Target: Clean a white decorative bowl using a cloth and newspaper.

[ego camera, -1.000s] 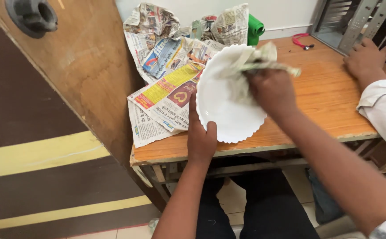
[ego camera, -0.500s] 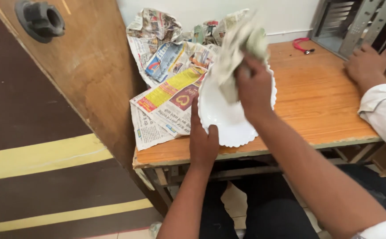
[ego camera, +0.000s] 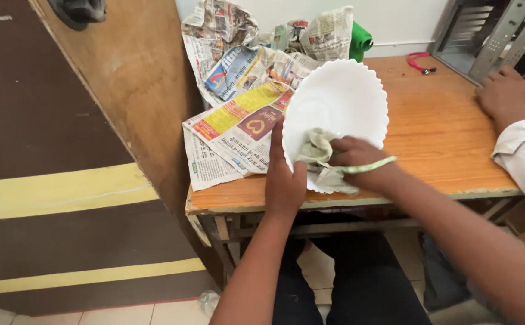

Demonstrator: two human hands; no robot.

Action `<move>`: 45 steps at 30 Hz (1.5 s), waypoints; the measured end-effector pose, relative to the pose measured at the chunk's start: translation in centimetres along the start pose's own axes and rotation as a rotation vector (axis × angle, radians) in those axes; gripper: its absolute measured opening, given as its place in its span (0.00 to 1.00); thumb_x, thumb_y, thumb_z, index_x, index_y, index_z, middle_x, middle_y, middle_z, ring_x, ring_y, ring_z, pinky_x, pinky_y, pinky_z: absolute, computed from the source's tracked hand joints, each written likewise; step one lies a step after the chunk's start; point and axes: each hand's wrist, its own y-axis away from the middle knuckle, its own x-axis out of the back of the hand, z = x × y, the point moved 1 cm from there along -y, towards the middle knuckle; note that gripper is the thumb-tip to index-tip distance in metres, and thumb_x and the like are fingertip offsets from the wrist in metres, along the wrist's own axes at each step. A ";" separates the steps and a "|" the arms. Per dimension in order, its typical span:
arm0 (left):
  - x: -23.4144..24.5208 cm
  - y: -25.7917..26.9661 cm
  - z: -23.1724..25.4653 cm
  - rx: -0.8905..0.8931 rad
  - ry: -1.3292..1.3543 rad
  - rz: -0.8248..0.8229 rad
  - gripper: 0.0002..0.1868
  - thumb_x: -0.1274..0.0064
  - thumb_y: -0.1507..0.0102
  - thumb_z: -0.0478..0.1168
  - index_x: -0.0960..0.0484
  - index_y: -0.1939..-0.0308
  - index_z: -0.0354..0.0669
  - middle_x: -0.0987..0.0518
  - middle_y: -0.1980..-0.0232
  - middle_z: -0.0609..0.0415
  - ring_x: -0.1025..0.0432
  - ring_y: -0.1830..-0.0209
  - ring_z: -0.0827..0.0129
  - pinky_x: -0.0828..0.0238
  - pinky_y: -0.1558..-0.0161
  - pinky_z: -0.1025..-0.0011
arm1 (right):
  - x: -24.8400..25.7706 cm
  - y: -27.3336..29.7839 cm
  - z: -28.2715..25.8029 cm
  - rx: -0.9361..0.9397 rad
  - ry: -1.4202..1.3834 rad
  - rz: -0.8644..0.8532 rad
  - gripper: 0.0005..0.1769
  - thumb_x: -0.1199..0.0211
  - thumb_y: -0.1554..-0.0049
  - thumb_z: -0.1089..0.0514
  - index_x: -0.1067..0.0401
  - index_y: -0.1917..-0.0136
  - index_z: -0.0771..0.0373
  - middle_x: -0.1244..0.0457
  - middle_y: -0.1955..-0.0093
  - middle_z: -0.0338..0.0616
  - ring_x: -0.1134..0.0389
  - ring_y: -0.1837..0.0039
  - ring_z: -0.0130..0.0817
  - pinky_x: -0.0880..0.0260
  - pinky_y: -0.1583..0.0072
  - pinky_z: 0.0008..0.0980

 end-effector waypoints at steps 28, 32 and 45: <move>-0.4 0.3 -0.6 0.054 0.154 -0.011 0.44 0.62 0.41 0.29 0.53 0.19 0.40 0.36 0.22 0.38 0.37 0.23 0.50 0.42 0.26 0.63 | -1.2 -7.9 -2.1 -0.507 -0.413 0.723 0.26 0.36 0.41 0.62 0.34 0.30 0.66 0.34 0.36 0.54 0.31 0.35 0.50 0.32 0.35 0.39; -0.3 0.0 -1.1 0.021 0.145 0.016 0.43 0.60 0.38 0.28 0.55 0.18 0.41 0.36 0.22 0.37 0.38 0.22 0.49 0.43 0.25 0.62 | -2.8 -4.4 -4.0 -0.449 -0.614 0.317 0.32 0.35 0.48 0.62 0.36 0.30 0.65 0.36 0.35 0.53 0.34 0.33 0.49 0.34 0.35 0.40; -0.3 -0.1 0.3 0.029 0.105 -0.017 0.46 0.63 0.42 0.28 0.53 0.18 0.44 0.37 0.21 0.38 0.37 0.22 0.51 0.42 0.26 0.62 | 7.9 -2.2 2.8 0.089 0.726 0.221 0.11 0.34 0.47 0.54 0.19 0.50 0.54 0.35 0.38 0.37 0.34 0.36 0.37 0.32 0.42 0.42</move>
